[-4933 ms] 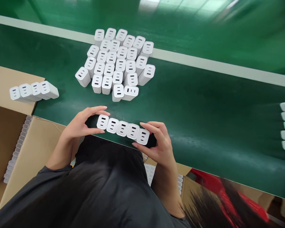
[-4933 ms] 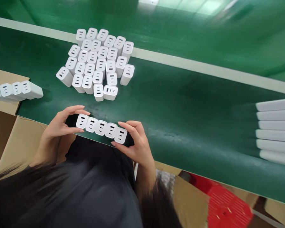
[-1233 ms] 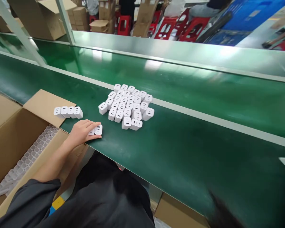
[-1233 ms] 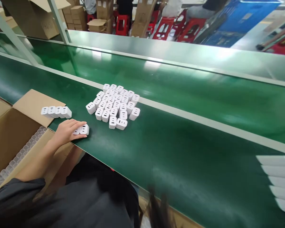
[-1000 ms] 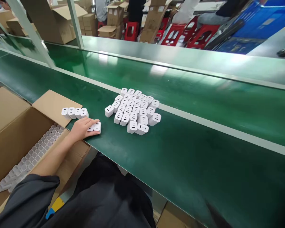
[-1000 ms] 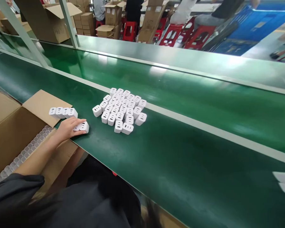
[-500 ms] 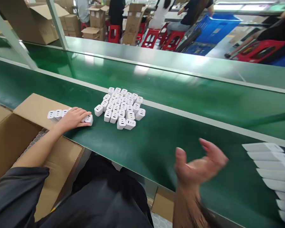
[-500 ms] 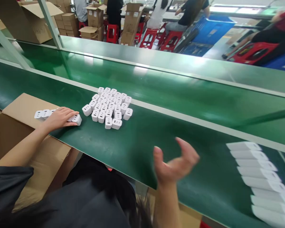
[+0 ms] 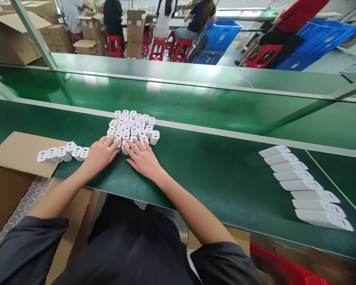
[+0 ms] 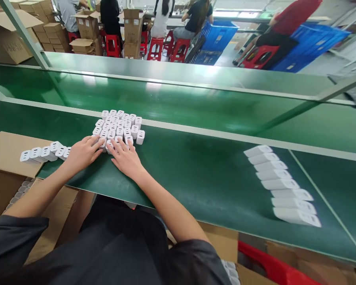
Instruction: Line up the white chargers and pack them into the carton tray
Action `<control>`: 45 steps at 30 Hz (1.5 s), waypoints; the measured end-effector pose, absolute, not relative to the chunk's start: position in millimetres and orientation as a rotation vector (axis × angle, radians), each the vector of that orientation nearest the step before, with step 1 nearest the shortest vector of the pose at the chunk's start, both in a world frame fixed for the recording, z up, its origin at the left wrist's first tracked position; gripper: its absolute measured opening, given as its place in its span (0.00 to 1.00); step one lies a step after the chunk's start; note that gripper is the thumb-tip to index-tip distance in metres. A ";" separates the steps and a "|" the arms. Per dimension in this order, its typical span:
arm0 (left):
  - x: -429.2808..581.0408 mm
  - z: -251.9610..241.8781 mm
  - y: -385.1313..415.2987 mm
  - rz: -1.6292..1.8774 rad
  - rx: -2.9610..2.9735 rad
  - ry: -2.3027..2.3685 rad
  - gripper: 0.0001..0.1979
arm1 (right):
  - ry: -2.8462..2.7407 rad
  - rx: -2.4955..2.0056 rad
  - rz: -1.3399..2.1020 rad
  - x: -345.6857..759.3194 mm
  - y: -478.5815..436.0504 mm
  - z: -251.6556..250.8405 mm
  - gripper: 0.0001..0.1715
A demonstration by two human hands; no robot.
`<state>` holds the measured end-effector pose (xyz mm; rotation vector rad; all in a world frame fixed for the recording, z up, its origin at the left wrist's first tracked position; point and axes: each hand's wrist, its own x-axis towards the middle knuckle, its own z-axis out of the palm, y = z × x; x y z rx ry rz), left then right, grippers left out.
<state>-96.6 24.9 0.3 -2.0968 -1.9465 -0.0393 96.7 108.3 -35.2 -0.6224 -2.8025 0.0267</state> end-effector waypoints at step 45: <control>-62.0 -31.5 -3.3 -1.416 -2.890 -2.102 0.25 | -2.514 -0.742 0.135 176.3 34.0 -27.8 0.21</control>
